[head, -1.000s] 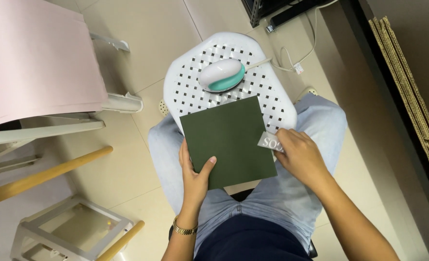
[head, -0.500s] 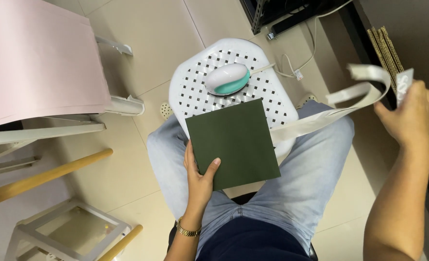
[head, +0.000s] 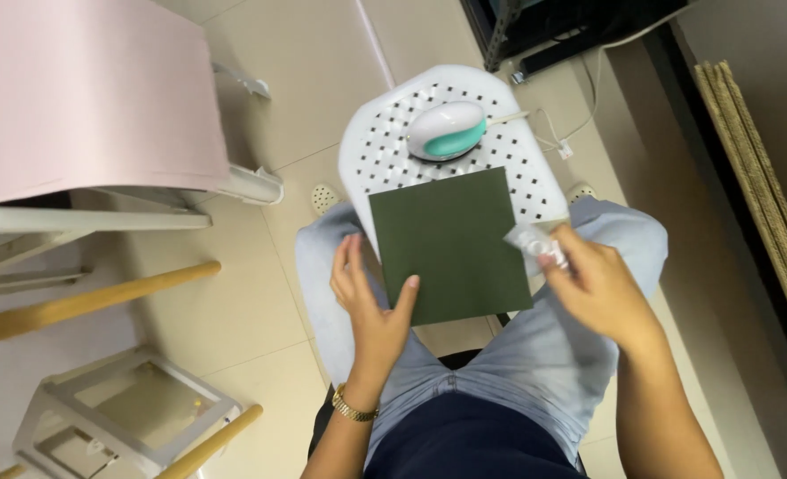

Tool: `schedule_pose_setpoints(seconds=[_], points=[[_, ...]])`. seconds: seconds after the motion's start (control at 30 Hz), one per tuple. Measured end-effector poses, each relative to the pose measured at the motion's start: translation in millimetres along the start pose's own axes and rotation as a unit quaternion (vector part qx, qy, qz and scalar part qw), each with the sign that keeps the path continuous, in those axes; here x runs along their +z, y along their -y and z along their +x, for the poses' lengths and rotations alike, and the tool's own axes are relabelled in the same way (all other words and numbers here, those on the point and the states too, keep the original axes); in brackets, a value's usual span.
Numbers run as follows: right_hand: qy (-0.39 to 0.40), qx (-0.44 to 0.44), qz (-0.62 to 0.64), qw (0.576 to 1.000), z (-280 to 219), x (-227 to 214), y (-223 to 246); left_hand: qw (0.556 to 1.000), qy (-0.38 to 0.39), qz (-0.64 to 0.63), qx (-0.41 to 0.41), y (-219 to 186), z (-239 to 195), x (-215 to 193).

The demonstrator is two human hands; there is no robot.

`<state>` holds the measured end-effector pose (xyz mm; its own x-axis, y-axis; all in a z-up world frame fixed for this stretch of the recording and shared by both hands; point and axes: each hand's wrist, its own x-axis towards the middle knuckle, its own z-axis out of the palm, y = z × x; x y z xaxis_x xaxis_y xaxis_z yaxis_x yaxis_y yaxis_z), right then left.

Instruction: Applying a vinyl label to a green box and using a heat press tool to adhere it through brown paper.

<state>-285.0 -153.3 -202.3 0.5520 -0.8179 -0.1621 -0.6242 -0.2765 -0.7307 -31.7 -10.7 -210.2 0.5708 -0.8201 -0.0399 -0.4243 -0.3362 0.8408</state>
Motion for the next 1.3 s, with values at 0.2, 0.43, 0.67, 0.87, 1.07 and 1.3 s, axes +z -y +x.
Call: schedule_pose_setpoints(seconds=[0.2,0.43,0.67,0.87,1.07,1.3], points=[[0.078,-0.108,0.024,0.991,-4,33,79,0.982,0.091,-0.158,0.053,-16,-13,4],[0.043,-0.131,0.091,0.986,-17,33,111,0.972,0.095,-0.204,0.067,-27,-9,-25],[-0.134,-0.022,0.350,0.927,-22,85,86,0.945,0.113,-0.303,0.046,-18,-17,-19],[-0.202,0.050,0.318,0.925,-29,95,70,0.933,0.087,-0.344,-0.056,5,-16,-9],[-0.230,0.008,0.160,0.960,-18,90,58,0.987,0.033,-0.155,0.007,-3,-1,-8],[-0.271,-0.098,-0.039,0.957,15,98,61,0.947,0.024,0.174,0.267,-1,-13,8]])
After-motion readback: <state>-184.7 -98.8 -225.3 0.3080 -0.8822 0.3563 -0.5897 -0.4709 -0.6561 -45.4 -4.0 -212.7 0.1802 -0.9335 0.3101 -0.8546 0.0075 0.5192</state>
